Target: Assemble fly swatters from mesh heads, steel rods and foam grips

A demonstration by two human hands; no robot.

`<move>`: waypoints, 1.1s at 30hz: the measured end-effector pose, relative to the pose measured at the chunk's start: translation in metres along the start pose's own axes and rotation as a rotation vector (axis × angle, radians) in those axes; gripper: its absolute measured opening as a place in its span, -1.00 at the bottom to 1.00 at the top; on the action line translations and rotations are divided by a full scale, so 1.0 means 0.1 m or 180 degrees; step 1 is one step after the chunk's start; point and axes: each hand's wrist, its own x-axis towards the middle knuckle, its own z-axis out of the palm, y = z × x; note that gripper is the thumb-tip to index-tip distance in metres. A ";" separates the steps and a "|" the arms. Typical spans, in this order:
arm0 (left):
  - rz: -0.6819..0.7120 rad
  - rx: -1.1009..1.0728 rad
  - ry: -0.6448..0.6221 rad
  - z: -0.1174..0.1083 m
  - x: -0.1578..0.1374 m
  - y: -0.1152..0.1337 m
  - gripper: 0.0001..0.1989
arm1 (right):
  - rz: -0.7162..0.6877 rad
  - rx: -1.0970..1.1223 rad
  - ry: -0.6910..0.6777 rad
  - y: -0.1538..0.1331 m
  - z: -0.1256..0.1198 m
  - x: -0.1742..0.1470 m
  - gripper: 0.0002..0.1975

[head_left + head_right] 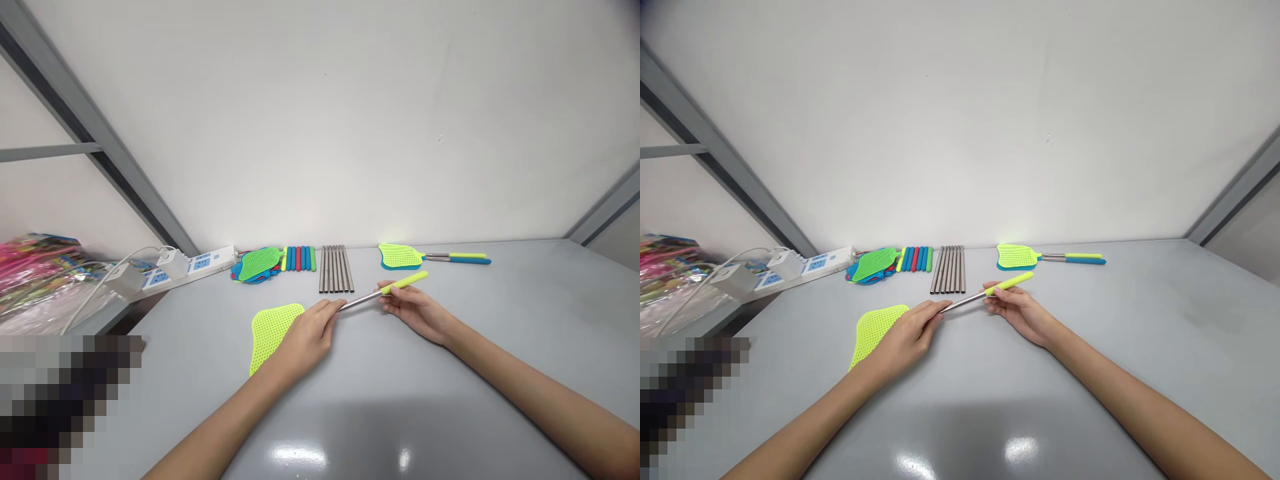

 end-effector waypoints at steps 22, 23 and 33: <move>0.0095 -0.0092 0.0101 -0.02 0.02 -0.02 -0.66 | -0.0430 -0.0082 0.0405 0.01 0.06 0.00 -0.84; 0.0080 -0.0075 0.0107 -0.02 0.02 -0.03 -0.67 | -0.0543 -0.0025 0.0566 0.00 0.05 0.00 -0.85; -0.0082 0.0054 -0.0001 -0.01 0.01 -0.05 -0.68 | -0.0687 0.0071 0.1052 0.00 0.01 0.02 -0.84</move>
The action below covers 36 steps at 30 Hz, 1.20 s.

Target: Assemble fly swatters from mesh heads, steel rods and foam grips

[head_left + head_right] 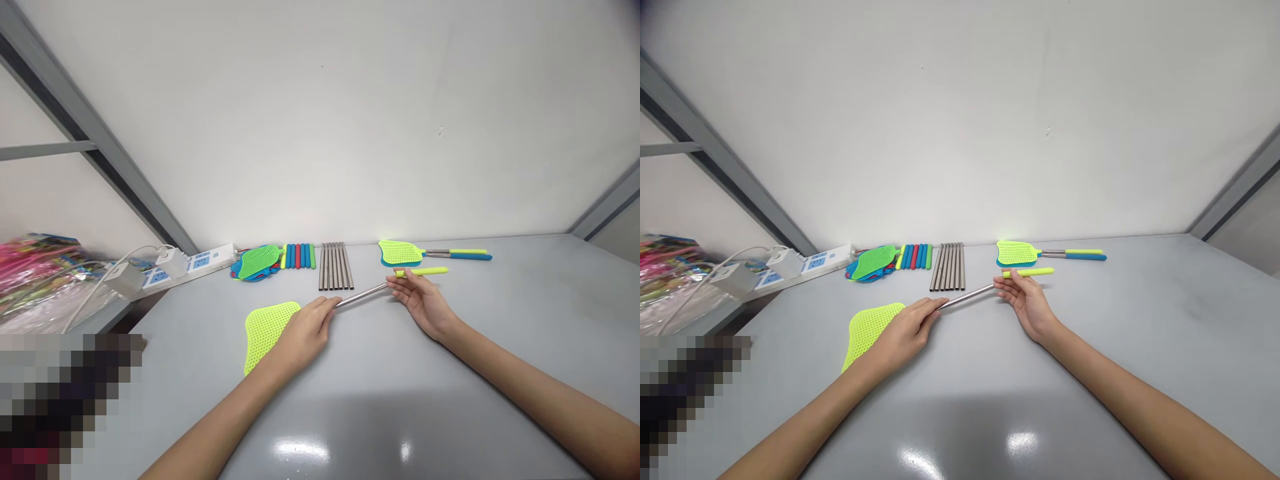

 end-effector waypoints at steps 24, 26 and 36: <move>0.0115 -0.0093 0.0080 -0.03 0.01 0.02 -0.65 | 0.0095 -0.0380 -0.0406 0.00 0.05 -0.06 -0.78; 0.0130 -0.0098 0.0070 -0.03 0.00 0.03 -0.65 | 0.0111 -0.0291 -0.0364 0.00 0.04 -0.05 -0.79; 0.0139 -0.0156 0.0124 -0.04 -0.01 0.05 -0.66 | 0.0177 -0.0441 -0.0580 -0.02 0.05 -0.06 -0.78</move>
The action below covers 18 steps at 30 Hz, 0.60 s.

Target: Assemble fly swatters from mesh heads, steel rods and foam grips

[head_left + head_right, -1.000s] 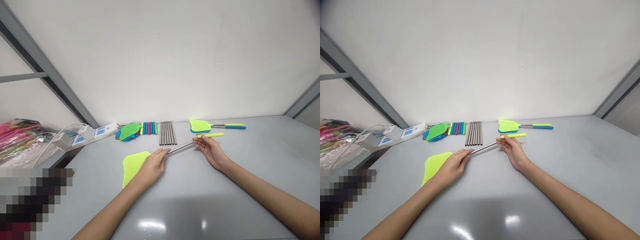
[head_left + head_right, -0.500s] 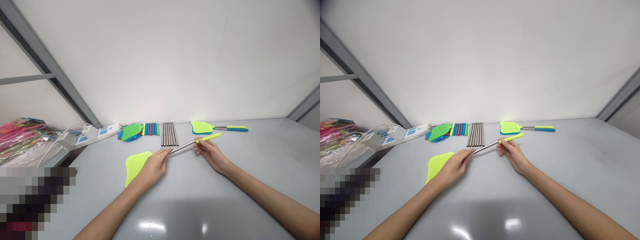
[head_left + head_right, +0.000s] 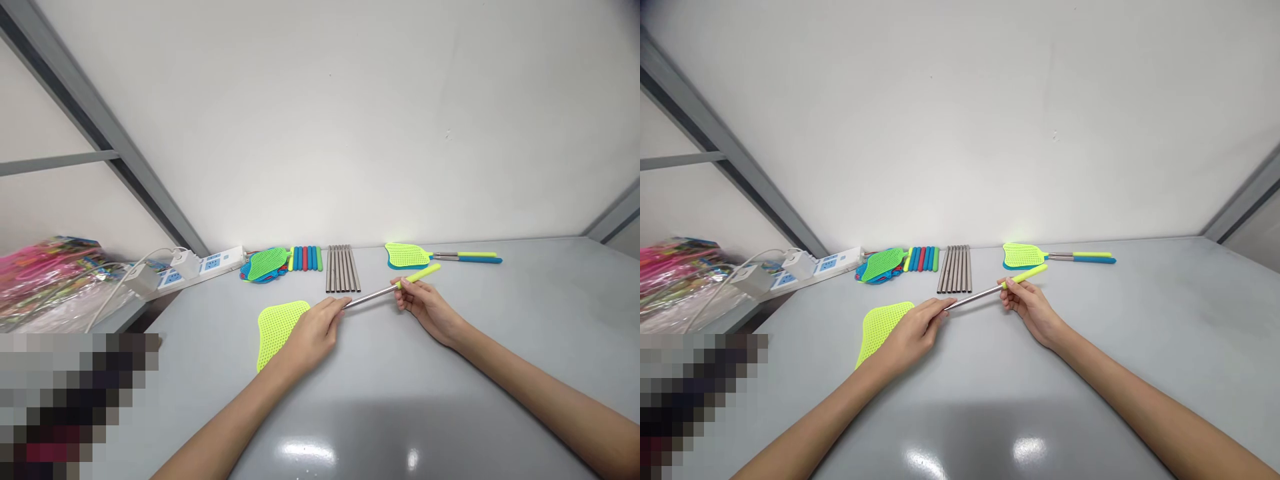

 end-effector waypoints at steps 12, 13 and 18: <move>0.0134 -0.0120 0.0025 0.01 0.01 0.04 -0.65 | 0.0065 -0.0545 -0.0402 0.00 0.08 -0.08 -0.72; 0.0163 -0.0141 0.0017 0.01 0.00 0.06 -0.65 | 0.0122 -0.0614 -0.0444 0.00 0.10 -0.10 -0.70; 0.0242 -0.0185 0.0003 0.01 -0.01 0.10 -0.64 | 0.0187 -0.0875 -0.0678 0.00 0.17 -0.17 -0.65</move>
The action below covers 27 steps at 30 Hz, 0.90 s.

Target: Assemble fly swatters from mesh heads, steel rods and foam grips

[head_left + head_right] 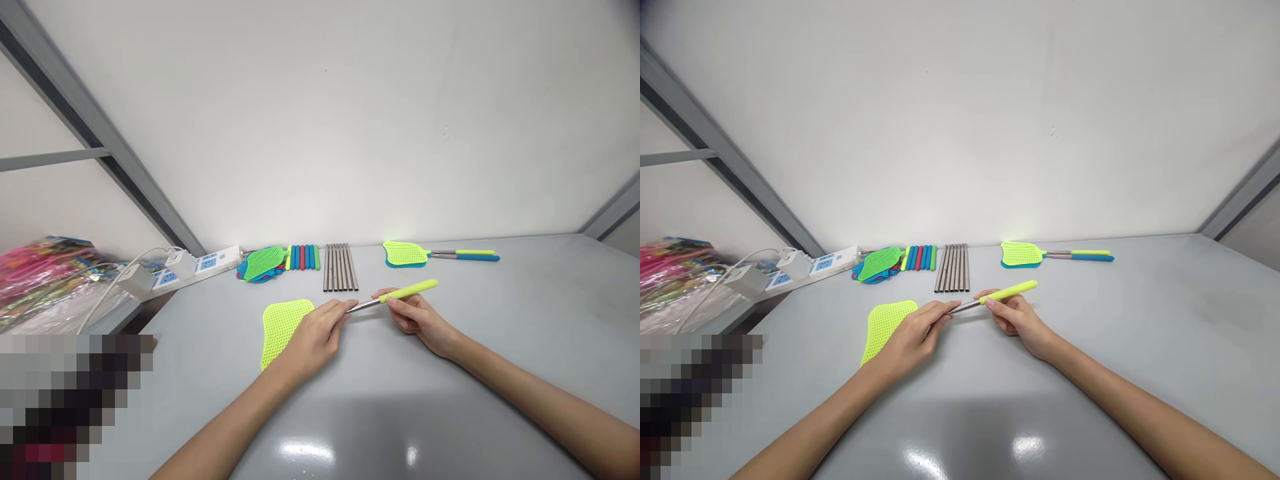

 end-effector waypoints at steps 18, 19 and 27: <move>-0.0009 -0.0010 0.0073 0.00 0.00 -0.06 -0.67 | -0.0943 0.1597 0.1450 -0.17 -0.32 0.07 -0.64; 0.0015 0.0010 0.0015 0.00 -0.01 -0.06 -0.66 | -0.0941 0.1603 0.1469 -0.19 -0.35 0.08 -0.65; 0.0161 0.0229 -0.0337 0.04 -0.04 0.00 -0.68 | -0.0867 0.1205 0.0909 -0.15 -0.30 0.05 -0.68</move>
